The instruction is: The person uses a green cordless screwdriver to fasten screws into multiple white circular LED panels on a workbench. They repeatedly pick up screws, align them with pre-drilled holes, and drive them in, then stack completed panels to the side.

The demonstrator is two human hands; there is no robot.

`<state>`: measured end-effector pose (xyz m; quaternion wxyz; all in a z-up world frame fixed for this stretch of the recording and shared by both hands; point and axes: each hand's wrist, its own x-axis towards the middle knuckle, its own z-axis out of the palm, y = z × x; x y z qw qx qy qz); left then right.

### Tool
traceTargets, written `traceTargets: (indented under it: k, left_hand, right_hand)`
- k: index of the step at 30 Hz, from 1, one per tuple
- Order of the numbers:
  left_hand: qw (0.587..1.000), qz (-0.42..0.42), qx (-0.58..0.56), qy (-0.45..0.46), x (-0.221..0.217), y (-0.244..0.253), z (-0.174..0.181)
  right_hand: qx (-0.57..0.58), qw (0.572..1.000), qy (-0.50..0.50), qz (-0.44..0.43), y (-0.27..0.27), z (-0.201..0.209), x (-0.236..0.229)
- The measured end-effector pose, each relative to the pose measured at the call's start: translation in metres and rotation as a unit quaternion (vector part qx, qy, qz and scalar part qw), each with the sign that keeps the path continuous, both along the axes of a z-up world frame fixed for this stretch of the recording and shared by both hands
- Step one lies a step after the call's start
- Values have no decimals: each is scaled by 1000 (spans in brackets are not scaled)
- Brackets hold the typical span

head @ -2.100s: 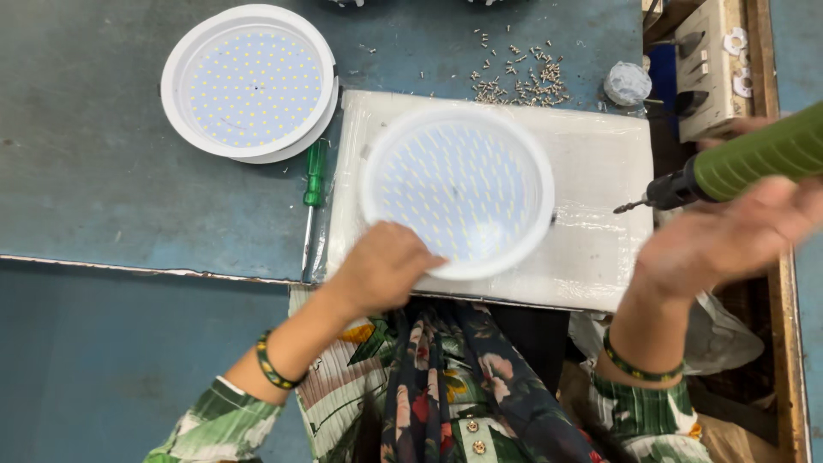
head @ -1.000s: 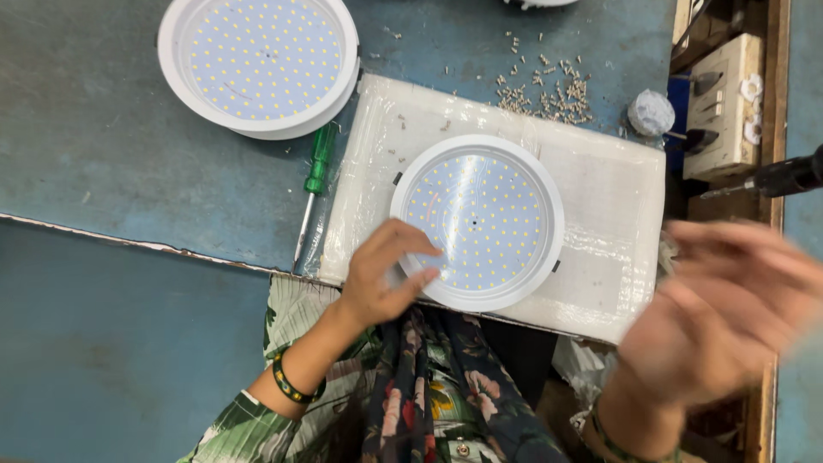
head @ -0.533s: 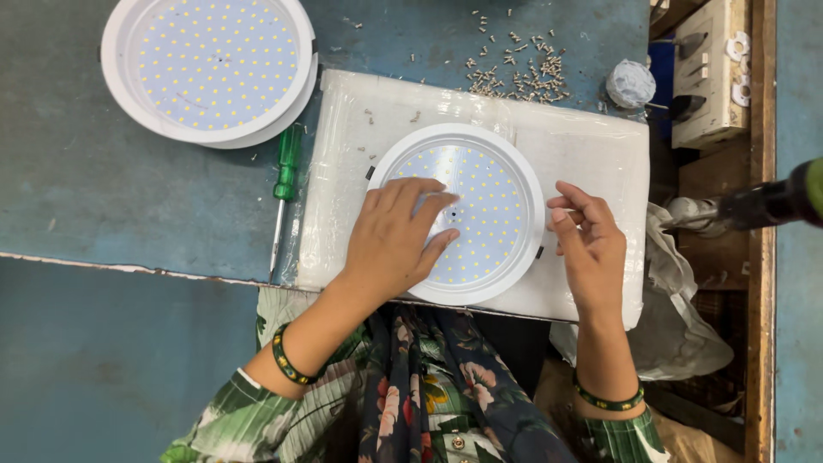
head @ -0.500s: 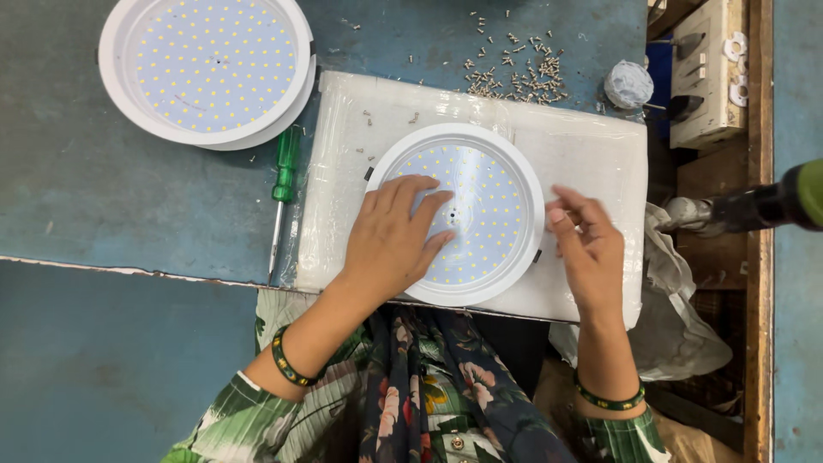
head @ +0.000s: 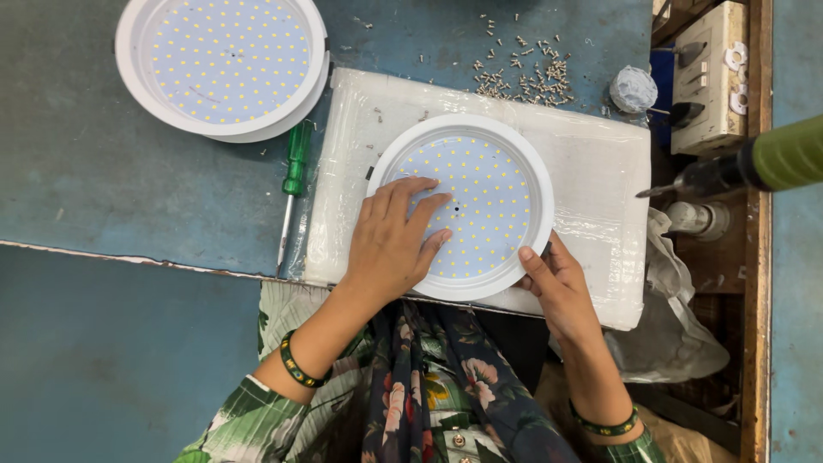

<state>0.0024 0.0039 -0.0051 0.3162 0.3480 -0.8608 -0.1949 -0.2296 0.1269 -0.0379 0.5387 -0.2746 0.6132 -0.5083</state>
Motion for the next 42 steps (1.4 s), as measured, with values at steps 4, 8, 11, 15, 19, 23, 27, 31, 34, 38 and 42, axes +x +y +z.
traceTargets:
  k: [4,8,11,15,19,23,27,31,34,38,42]
  left_hand:
    - [1000,3,-7,0,0,1,-1]
    - [1000,6,-5,-5,-1,2,-2]
    - [1000,8,-7,-6,-1,3,-3]
    - [1000,7,-9,-4,-2,2,-4]
    - [1000,6,-10,-5,-1,2,-5]
    - [1000,7,-11,-2,0,2,-5]
    - [1000,4,-17,-3,-1,2,-3]
    - [999,-31,-9,-14,3,-2,3]
    - [997,-54,-6,-45,7,-5,6]
    - [995,-72,0,-70,11,-7,7]
    - [996,-66,5,-53,12,-4,4]
  right_hand:
    - [-18,1000,-20,-3,-3,2,1]
    - [-13,1000,-27,-7,-4,4,0]
    - [-21,998,-51,-12,-4,1,-1]
    - [-51,995,-86,-6,-8,-2,-9]
    - [-36,996,-87,-3,-21,-5,-25]
    - [-7,992,-126,5,-32,-6,-37]
    - [-1,990,-139,23,-36,-7,-42]
    - [-7,992,-120,34,-35,-10,-43]
    - [-21,991,-127,37,-32,-16,-45]
    - [-42,989,-139,39,-27,-25,-51]
    - [-106,967,-223,60,-17,-26,-51]
